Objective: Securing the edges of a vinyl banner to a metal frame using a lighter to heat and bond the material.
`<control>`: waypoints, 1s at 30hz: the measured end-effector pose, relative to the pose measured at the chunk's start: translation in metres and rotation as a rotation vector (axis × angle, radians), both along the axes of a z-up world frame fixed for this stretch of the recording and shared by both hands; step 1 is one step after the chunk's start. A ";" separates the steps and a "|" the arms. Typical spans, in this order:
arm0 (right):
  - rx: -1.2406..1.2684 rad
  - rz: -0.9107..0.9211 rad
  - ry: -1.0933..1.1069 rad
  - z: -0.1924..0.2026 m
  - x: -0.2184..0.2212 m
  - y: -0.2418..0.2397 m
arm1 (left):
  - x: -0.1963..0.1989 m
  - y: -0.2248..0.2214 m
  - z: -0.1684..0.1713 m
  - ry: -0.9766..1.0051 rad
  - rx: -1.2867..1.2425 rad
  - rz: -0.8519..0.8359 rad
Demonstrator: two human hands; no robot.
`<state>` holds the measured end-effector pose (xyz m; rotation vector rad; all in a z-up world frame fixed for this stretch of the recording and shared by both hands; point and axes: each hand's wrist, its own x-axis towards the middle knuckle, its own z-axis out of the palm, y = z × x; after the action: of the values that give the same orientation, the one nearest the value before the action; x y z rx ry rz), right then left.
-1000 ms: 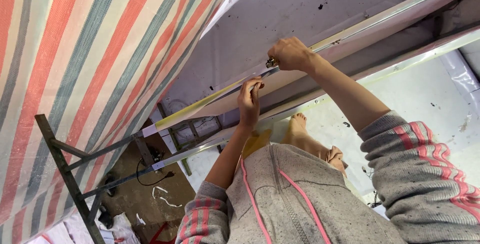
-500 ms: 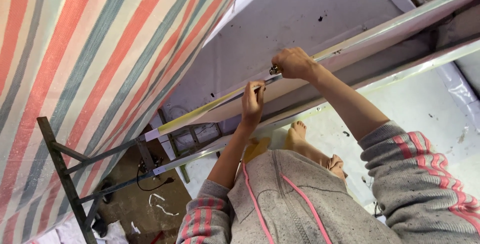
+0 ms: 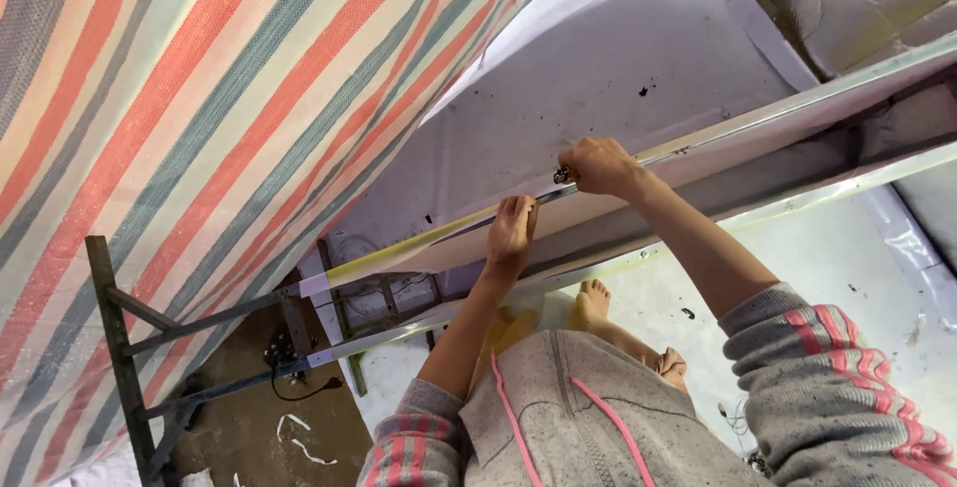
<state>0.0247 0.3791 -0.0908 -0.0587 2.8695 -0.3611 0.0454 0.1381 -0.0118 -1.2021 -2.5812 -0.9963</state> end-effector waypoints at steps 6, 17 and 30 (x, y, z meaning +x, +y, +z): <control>-0.015 -0.032 0.001 0.004 0.009 -0.005 | 0.008 -0.005 -0.009 0.017 0.037 0.116; 0.039 -0.083 -0.016 0.010 0.013 -0.006 | 0.004 -0.009 -0.016 -0.184 -0.004 0.272; 0.058 -0.061 0.063 0.017 0.038 -0.011 | -0.007 -0.040 0.028 -0.258 0.458 0.301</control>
<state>0.0625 0.3676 -0.0735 0.0278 2.9469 -0.2928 0.0389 0.0986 0.0163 -0.5860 -2.4019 -1.6316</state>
